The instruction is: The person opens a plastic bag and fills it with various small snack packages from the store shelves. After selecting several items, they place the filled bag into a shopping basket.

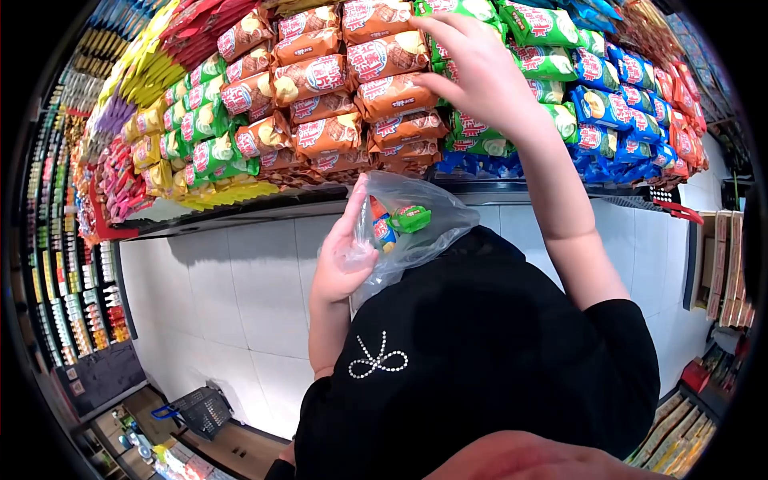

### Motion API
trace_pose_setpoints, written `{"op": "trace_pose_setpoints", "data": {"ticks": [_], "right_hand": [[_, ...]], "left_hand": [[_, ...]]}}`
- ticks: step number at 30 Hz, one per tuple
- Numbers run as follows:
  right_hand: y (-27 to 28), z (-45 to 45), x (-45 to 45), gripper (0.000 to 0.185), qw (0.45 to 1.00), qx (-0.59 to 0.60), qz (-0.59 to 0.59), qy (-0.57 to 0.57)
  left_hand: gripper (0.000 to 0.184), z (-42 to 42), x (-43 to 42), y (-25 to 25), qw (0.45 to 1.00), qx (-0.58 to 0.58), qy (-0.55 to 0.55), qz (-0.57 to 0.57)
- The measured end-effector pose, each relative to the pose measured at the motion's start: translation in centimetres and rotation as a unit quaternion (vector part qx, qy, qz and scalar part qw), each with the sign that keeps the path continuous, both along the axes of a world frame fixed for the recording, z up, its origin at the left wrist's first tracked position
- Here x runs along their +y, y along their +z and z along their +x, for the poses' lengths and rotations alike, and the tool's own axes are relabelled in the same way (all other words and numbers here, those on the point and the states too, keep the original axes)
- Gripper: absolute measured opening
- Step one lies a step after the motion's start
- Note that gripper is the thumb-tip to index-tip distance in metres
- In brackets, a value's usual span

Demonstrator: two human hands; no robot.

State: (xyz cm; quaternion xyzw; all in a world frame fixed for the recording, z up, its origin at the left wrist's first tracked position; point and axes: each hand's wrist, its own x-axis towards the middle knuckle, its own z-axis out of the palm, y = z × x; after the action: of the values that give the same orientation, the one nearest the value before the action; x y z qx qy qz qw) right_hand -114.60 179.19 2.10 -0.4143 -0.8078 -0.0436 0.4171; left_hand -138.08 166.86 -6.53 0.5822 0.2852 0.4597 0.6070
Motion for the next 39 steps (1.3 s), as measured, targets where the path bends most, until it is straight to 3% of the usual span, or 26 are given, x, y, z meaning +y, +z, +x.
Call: {"op": "trace_pose_setpoints", "data": {"ticks": [3,5,9,11,17,27,29,33,39], "right_hand": [[1.2,-1.2,2.5,0.041,0.988,-0.059,-0.136,-0.044],[0.1,-1.7,3.6,0.039,0.991,-0.12,-0.033,-0.052],[-0.6,-2.0,4.0,0.039,0.977,-0.186,-0.084,-0.056],[-2.2,-1.4,5.6,0.052,0.973,-0.228,0.002,-0.028],[-1.8,-0.8,7.0,0.05,0.972,-0.195,-0.124,0.048],[-2.5,-1.3,7.0,0.055,0.986,-0.159,-0.04,0.014],[-2.0,-1.7,6.7,0.055,0.974,-0.183,-0.131,-0.008],[-1.9,-1.6,6.7,0.053,0.98,-0.173,-0.102,0.007],[-0.4,-2.1,6.3,0.047,0.965,-0.19,-0.182,-0.004]], "left_hand": [[0.073,-0.5,-0.4,0.0,0.999,-0.008,0.026,-0.027],[0.073,-0.8,-0.4,-0.3,0.999,0.0,0.035,-0.019],[0.072,-0.9,-0.2,-0.3,0.999,0.007,0.049,-0.013],[0.072,-0.8,0.1,-0.4,0.999,0.014,0.045,0.013],[0.074,-0.6,0.7,-0.4,0.998,0.029,0.041,0.033],[0.076,-0.2,0.9,-0.1,0.999,0.016,0.029,0.01],[0.076,-0.1,0.9,-0.1,0.999,0.016,0.029,0.011],[0.076,0.0,0.8,-0.1,0.999,0.004,0.035,-0.002],[0.081,0.2,0.6,0.0,0.996,0.031,0.08,-0.002]]}}
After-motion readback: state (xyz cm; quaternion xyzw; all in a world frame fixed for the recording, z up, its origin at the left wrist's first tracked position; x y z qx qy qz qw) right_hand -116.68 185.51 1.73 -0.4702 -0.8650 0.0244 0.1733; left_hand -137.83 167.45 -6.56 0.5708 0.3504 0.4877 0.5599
